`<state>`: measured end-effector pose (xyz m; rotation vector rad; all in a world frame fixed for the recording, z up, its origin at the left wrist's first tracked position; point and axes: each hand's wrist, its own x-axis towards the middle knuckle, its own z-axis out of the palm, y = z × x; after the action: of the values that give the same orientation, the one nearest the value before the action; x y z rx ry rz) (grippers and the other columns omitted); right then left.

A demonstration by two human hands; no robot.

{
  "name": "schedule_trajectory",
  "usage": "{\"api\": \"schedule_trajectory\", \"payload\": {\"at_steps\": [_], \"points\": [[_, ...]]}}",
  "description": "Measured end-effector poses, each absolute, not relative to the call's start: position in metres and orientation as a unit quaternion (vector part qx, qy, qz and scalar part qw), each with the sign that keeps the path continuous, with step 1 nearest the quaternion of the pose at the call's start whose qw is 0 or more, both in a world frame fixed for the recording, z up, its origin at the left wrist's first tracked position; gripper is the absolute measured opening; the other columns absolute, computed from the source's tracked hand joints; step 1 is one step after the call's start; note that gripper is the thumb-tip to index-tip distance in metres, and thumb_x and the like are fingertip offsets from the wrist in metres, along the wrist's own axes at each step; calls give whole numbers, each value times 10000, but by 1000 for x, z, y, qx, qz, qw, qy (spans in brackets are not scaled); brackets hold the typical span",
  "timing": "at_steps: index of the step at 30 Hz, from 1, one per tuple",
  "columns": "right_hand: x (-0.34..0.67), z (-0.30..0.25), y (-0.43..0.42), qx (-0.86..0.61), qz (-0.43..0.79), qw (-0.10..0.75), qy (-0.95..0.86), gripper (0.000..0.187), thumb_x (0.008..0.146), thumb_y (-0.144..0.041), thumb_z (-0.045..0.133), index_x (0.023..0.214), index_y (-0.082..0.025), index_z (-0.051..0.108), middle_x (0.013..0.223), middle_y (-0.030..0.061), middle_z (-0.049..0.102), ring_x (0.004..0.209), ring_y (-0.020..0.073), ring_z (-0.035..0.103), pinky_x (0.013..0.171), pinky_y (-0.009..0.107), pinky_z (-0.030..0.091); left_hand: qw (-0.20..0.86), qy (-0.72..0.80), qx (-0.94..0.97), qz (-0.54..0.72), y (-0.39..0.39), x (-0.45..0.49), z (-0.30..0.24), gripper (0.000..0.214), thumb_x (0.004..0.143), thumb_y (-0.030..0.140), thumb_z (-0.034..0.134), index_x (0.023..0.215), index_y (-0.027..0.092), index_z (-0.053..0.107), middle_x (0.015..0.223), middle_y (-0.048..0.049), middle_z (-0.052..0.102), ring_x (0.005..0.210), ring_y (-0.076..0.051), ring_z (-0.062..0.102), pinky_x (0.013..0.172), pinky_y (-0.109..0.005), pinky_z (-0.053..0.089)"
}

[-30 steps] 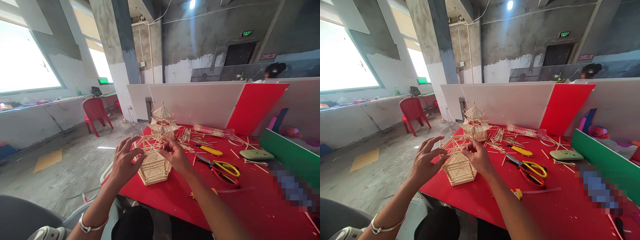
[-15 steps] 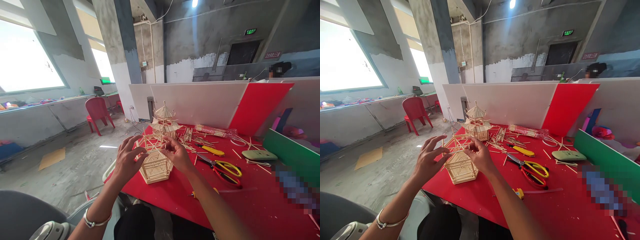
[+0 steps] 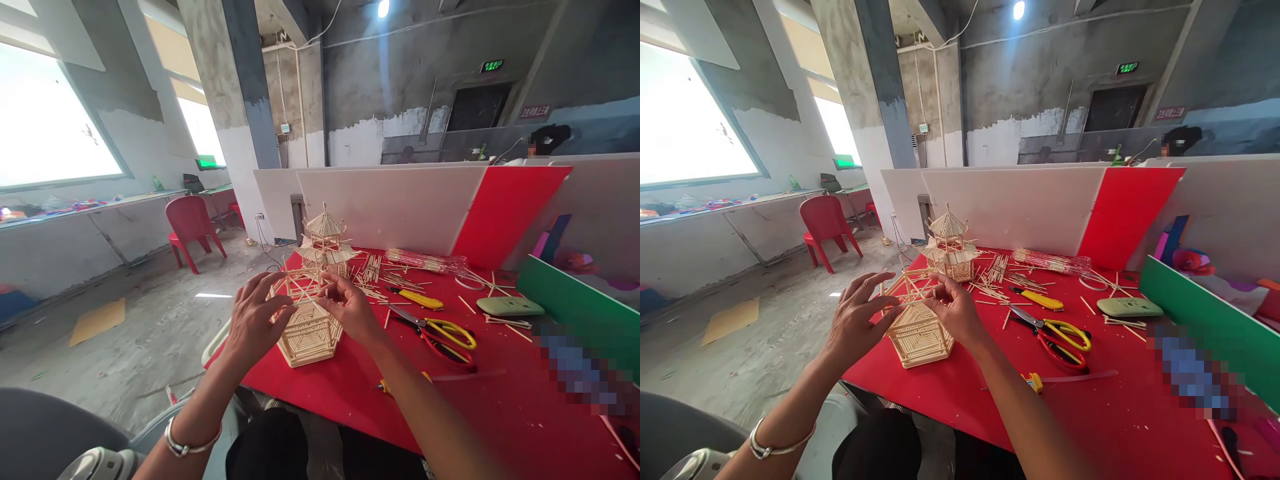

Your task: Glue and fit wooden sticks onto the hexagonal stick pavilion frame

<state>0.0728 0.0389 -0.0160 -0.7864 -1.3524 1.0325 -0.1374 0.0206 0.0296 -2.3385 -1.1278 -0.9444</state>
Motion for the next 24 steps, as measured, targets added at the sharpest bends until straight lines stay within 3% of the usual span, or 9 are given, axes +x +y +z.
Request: {"api": "schedule_trajectory", "payload": {"at_steps": [8,19,24], "points": [[74,-15,38,-346,443,587,-583,483,773,-354,739,1228,-250,614,851,-18,679,828,164,645,815,328,513,191,-398,-838,-321,18,-134,34,126,908,279,640,857,266,754,1318,-72,655,1224,-319,547,910,-472,451],[84,-11,30,-376,404,575,-604,567,766,-316,765,1298,-252,581,1120,45,675,911,159,624,834,332,507,196,-395,-839,-318,21,-133,33,111,901,291,654,908,264,761,1328,-80,649,1230,-330,545,915,-480,446],[91,-6,21,-385,397,574,-603,536,781,-345,743,1285,-253,585,1105,46,671,891,161,631,829,338,516,199,-389,-841,-320,20,-129,34,111,901,302,654,912,260,757,1322,-87,649,1226,-329,548,922,-480,447]]}}
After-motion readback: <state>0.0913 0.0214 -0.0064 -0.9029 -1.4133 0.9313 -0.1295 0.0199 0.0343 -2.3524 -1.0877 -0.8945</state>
